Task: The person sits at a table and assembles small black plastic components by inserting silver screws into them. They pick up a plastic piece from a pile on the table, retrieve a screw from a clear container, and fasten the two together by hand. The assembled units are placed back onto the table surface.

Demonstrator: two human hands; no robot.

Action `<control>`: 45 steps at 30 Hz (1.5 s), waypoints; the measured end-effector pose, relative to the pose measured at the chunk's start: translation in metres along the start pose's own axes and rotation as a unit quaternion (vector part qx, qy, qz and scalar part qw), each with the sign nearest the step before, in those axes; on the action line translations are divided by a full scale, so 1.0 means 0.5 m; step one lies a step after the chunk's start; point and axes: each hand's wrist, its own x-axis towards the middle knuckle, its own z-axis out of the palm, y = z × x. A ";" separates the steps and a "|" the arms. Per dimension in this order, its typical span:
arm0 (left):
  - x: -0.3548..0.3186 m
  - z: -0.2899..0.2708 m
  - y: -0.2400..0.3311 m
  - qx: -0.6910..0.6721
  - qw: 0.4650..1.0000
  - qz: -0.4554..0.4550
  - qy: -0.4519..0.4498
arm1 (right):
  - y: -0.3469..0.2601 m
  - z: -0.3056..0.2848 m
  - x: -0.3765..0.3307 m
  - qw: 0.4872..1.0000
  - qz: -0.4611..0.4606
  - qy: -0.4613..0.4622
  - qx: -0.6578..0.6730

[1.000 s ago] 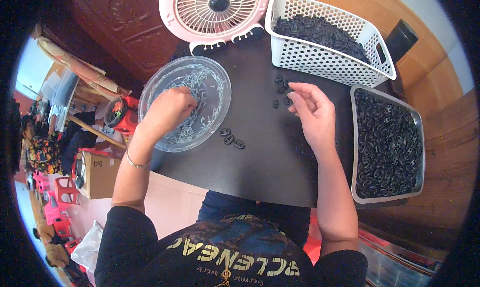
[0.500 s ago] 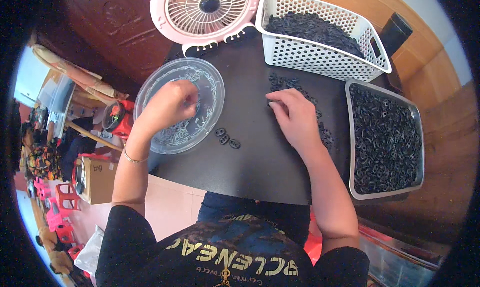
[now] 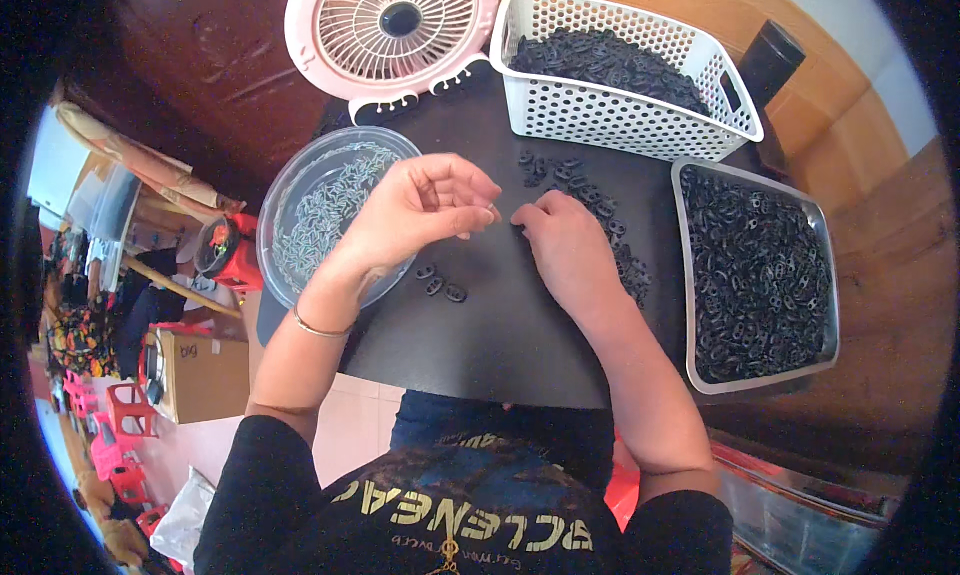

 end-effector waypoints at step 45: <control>-0.001 0.010 -0.080 -0.116 0.988 -0.002 0.098 | -0.019 -0.002 -0.001 0.865 0.102 0.109 0.479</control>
